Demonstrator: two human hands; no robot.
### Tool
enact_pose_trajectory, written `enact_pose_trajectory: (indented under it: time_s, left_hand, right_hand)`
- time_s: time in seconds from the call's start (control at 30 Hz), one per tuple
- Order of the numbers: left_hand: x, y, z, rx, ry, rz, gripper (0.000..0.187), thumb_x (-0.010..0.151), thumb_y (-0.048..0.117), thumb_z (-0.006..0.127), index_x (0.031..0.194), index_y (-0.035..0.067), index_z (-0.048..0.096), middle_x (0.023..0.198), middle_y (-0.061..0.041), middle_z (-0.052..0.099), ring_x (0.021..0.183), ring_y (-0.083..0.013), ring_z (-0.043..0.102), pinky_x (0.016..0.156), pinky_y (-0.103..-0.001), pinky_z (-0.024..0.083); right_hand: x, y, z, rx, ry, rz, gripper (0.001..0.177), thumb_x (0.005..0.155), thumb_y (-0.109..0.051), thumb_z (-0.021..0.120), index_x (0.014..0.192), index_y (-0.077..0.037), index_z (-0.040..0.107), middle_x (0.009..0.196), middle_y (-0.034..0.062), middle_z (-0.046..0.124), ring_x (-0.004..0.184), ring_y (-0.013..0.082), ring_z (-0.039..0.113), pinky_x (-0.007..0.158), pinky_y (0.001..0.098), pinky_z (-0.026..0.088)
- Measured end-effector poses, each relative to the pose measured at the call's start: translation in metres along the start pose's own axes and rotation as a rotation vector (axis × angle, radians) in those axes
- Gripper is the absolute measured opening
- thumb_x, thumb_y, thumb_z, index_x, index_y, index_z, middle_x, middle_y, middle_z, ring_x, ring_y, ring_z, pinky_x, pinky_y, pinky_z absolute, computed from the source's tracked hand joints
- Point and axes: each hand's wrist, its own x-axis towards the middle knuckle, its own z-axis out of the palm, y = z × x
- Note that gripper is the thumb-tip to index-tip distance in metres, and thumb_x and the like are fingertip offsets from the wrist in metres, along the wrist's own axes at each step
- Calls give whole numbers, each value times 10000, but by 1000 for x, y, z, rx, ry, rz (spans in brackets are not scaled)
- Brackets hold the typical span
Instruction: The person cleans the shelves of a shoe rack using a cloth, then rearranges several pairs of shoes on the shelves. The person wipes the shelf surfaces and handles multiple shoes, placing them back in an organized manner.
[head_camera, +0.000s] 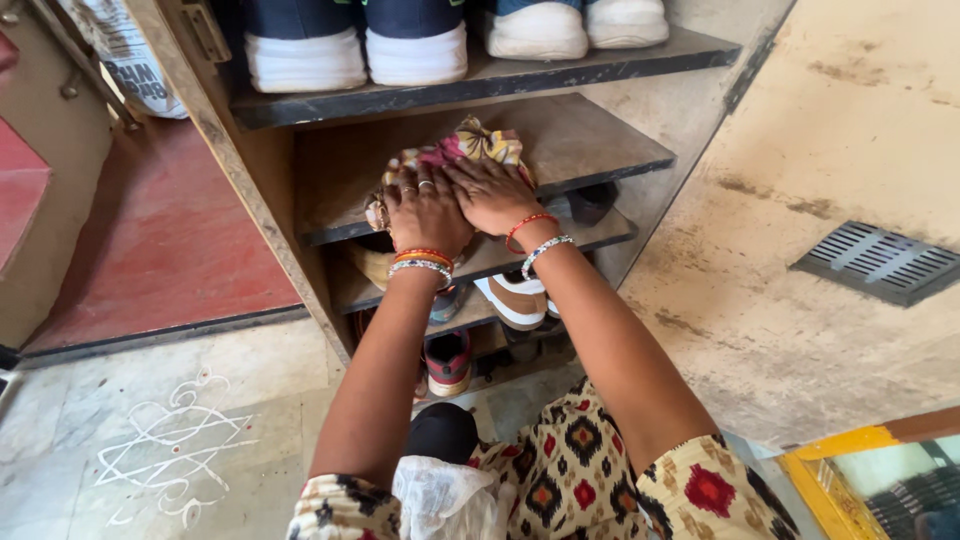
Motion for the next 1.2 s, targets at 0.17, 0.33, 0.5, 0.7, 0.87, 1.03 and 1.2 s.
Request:
enact_pose_trajectory:
  time_s: [0.17, 0.33, 0.5, 0.7, 0.87, 1.03, 1.2]
  left_hand:
    - [7, 2, 9, 12, -45, -1, 661, 953, 356, 440, 1514, 6, 437, 1587, -212, 404, 1468, -460, 336, 1166, -629, 235]
    - [23, 17, 8, 22, -133, 34, 749, 903, 383, 468, 1530, -16, 375, 1604, -230, 337, 1466, -467, 300, 1151, -620, 228]
    - [43, 67, 14, 51, -229, 83, 757, 922, 388, 459, 1557, -6, 335, 1633, -221, 283, 1486, -480, 258, 1182, -634, 182]
    - [56, 124, 31, -29, -198, 170, 723, 919, 391, 455, 1534, 17, 391, 1622, -216, 328, 1493, -453, 282, 1194, -616, 185]
    - [56, 127, 40, -92, -150, 203, 707, 939, 386, 438, 1536, 11, 395, 1618, -199, 348, 1491, -423, 305, 1192, -594, 212]
    - [53, 118, 35, -84, -187, 181, 720, 919, 371, 437, 1546, 31, 343, 1619, -183, 313, 1488, -416, 275, 1185, -575, 196]
    - [39, 96, 27, -104, -171, 115, 692, 953, 363, 431, 1555, 32, 350, 1629, -185, 330, 1498, -419, 290, 1192, -582, 210]
  right_hand:
    - [15, 24, 17, -19, 86, -187, 573, 1053, -293, 244, 1581, -97, 347, 1658, 62, 314, 1536, 219, 282, 1256, 423, 151]
    - [26, 61, 31, -139, 30, -177, 574, 1031, -280, 298, 1575, -102, 349, 1665, 74, 295, 1524, 250, 275, 1246, 421, 169]
    - [2, 111, 14, -239, 76, -193, 578, 1027, -291, 325, 1582, -133, 358, 1686, 46, 330, 1513, 285, 341, 1242, 433, 235]
    - [-37, 153, -1, -72, -35, 166, 601, 1004, -326, 302, 1594, -214, 323, 1639, 19, 331, 1480, 273, 330, 1192, 458, 225]
    - [-41, 175, 12, -149, 57, 35, 565, 1054, -292, 277, 1580, -105, 363, 1647, 67, 356, 1503, 275, 329, 1241, 429, 189]
    - [-37, 173, 24, -175, 58, 0, 575, 1029, -260, 294, 1564, -66, 372, 1635, 99, 348, 1517, 236, 304, 1235, 434, 175]
    - [-25, 150, 24, -225, 64, -82, 587, 1025, -251, 317, 1567, -36, 384, 1648, 117, 346, 1502, 270, 312, 1245, 431, 173]
